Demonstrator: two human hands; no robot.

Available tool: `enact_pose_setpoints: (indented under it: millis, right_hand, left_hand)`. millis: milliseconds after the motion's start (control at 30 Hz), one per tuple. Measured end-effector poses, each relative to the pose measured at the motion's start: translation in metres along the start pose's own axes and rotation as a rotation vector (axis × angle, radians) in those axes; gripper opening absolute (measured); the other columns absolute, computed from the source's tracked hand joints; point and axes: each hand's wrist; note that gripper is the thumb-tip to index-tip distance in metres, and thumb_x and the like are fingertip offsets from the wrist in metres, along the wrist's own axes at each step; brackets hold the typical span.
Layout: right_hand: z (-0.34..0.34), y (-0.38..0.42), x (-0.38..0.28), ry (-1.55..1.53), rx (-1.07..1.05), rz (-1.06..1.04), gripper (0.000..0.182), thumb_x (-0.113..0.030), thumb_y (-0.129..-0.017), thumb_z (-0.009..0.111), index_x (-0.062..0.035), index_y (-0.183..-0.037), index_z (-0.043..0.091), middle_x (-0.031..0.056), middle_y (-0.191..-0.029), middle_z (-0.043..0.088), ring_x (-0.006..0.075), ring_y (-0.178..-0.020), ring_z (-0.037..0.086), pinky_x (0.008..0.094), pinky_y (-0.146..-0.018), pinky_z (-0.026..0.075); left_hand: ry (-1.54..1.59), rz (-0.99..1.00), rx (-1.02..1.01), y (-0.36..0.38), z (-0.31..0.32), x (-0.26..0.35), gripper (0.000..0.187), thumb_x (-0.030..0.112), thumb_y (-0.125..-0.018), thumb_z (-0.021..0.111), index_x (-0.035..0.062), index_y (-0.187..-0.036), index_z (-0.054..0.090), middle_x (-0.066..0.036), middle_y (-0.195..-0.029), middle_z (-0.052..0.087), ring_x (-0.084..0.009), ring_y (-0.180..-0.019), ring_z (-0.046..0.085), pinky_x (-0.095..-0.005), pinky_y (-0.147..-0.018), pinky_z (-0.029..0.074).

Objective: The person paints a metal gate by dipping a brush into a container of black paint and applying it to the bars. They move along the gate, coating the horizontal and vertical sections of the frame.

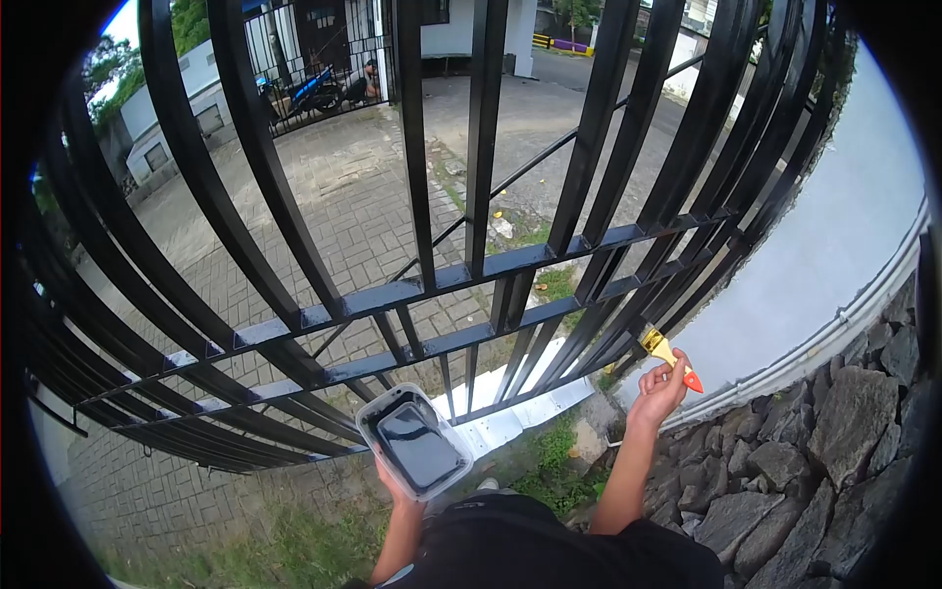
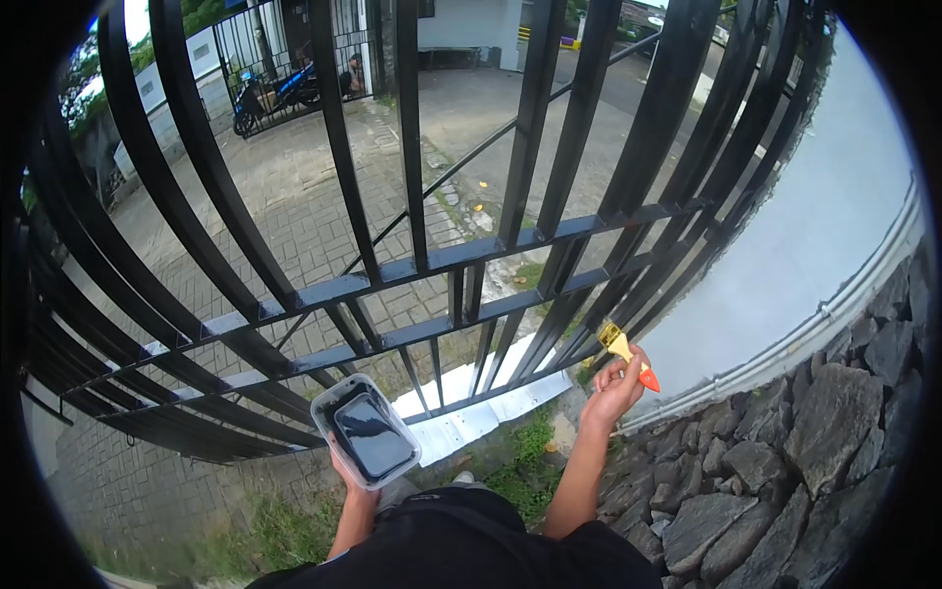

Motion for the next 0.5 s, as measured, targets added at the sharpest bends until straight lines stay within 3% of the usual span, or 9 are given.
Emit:
enact_pose_setpoints:
  millis: [200,333,367,433,500]
  right_hand:
    - [0.005,0.005,-0.018,0.012,0.003,-0.090,0.024,-0.025,-0.097,0.050,-0.0096,-0.115,0.051,-0.0027,-0.076,0.045,0.0032,-0.050,0.036,0.0192,-0.043,0.025]
    - [0.015,0.004,-0.038,0.026,-0.042,-0.189,0.023,-0.017,-0.095,0.052,-0.0099,-0.116,0.048,0.0018,-0.078,0.048,0.0058,-0.053,0.041,0.0212,-0.045,0.031]
    - [0.018,0.003,-0.042,0.004,-0.051,-0.202,0.023,-0.015,-0.094,0.052,-0.0096,-0.117,0.047,0.0028,-0.079,0.048,0.0063,-0.053,0.043,0.0215,-0.046,0.033]
    - [0.024,0.003,-0.049,0.020,-0.050,-0.216,0.022,-0.015,-0.095,0.050,-0.0092,-0.116,0.045,0.0038,-0.080,0.048,0.0079,-0.054,0.045,0.0227,-0.047,0.036]
    - [0.027,0.004,-0.054,-0.006,-0.079,-0.244,0.020,-0.018,-0.096,0.047,-0.0090,-0.114,0.045,0.0040,-0.079,0.048,0.0094,-0.055,0.046,0.0235,-0.048,0.037]
  left_hand:
    - [-0.019,0.059,-0.044,-0.005,-0.007,0.011,0.045,0.041,-0.096,0.035,0.0064,-0.121,0.051,-0.010,-0.112,0.060,-0.0263,-0.100,0.060,-0.0390,-0.087,0.049]
    - [0.006,0.060,0.003,-0.008,-0.018,0.015,0.048,0.046,-0.093,0.043,0.0128,-0.128,0.047,-0.008,-0.120,0.055,-0.0281,-0.105,0.057,-0.0442,-0.085,0.051]
    - [0.013,0.064,-0.032,-0.013,-0.027,0.014,0.048,0.046,-0.093,0.044,0.0126,-0.128,0.047,-0.008,-0.119,0.055,-0.0280,-0.105,0.056,-0.0446,-0.087,0.049]
    - [-0.173,0.143,-0.057,-0.017,-0.051,0.014,0.052,0.045,-0.096,0.035,0.0060,-0.129,0.044,-0.010,-0.127,0.051,-0.0256,-0.109,0.054,-0.0390,-0.092,0.048]
    - [-0.209,0.115,0.030,-0.007,-0.047,0.018,0.052,0.045,-0.096,0.037,0.0056,-0.128,0.045,-0.010,-0.127,0.051,-0.0251,-0.109,0.054,-0.0384,-0.091,0.049]
Point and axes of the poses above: each hand's wrist, its own y-axis away from the middle knuckle, its own z-axis out of the palm, x = y × z
